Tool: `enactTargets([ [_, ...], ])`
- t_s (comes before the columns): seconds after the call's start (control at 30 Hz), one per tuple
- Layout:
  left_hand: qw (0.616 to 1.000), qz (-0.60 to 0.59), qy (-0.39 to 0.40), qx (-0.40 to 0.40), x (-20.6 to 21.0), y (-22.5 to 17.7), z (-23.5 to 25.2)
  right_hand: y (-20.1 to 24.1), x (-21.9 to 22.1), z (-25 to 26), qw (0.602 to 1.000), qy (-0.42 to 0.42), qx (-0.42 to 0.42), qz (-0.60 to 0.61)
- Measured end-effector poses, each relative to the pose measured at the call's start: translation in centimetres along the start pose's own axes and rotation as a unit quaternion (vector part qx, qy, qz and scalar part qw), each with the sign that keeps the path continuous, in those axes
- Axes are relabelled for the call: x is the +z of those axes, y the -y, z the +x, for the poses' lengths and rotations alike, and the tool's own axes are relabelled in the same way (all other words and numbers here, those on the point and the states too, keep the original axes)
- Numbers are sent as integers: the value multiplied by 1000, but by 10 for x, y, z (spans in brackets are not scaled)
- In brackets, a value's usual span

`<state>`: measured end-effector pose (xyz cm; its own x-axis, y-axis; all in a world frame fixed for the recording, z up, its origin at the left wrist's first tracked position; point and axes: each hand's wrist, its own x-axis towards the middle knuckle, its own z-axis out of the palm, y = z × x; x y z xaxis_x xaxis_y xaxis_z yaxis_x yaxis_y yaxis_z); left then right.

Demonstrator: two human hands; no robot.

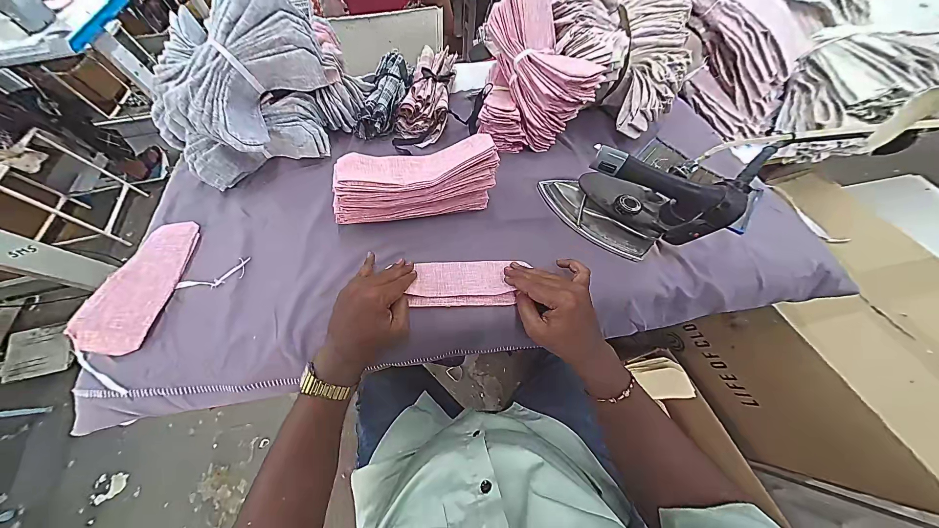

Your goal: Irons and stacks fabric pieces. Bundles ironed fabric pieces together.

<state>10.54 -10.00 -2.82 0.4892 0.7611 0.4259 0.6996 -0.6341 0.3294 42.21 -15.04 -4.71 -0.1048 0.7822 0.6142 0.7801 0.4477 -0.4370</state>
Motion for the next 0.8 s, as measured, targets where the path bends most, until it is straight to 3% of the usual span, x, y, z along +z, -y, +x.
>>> enactTargets([
  [0.1, 998, -64, 16, -19, -7, 6, -2, -3, -6, 4, 999, 27, 28, 35],
  [0.2, 984, -171, 55, -4, -18, 23, -2, -17, -21, 12, 985, 103, 53, 130],
  [0.3, 976, -197, 87, 33, -24, 32, -1, -29, -34, 17, 969, 166, 22, 180],
  [0.43, 985, -166, 37, 32, -13, 28, -2, -28, -24, 9, 982, 107, -26, 151],
  [0.6, 992, -126, -28, -6, -2, 16, -4, -18, -4, 1, 997, -12, -26, 66],
  [0.8, 985, -151, -25, -78, -15, 14, 2, -13, -3, 5, 996, -29, 33, 73],
])
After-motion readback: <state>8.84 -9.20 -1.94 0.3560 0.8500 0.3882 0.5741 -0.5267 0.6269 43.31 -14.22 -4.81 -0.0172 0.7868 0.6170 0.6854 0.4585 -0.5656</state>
